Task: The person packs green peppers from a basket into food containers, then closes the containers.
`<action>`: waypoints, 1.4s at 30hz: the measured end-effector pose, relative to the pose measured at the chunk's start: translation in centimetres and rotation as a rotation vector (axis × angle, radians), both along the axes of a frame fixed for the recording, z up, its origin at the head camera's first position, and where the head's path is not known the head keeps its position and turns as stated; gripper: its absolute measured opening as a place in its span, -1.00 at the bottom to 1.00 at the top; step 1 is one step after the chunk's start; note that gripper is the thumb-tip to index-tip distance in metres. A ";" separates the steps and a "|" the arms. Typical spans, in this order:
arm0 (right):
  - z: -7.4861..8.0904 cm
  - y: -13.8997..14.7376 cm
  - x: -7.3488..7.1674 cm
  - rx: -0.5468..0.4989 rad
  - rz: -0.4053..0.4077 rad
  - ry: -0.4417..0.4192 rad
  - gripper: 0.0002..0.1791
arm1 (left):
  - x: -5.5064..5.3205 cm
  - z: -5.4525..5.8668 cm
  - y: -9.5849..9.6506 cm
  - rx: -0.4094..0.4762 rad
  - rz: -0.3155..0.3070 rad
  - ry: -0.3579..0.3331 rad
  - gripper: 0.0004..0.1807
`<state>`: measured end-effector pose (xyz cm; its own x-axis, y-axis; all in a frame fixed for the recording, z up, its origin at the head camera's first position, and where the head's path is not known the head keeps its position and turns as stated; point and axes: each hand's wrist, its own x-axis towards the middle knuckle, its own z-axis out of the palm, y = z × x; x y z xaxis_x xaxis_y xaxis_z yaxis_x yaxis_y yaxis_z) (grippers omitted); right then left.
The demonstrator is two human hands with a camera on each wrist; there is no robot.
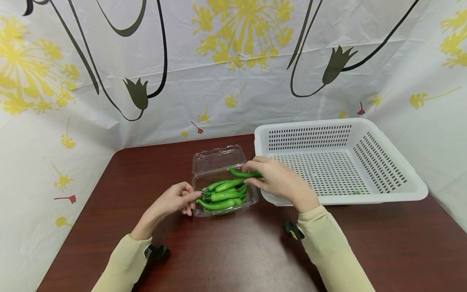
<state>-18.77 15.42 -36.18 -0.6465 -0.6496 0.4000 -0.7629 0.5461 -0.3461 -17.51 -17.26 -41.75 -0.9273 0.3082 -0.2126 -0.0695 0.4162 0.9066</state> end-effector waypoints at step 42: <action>-2.3 -3.7 0.8 0.107 0.100 0.109 -0.78 | 0.0 -0.1 0.0 -0.007 -0.001 -0.003 -0.73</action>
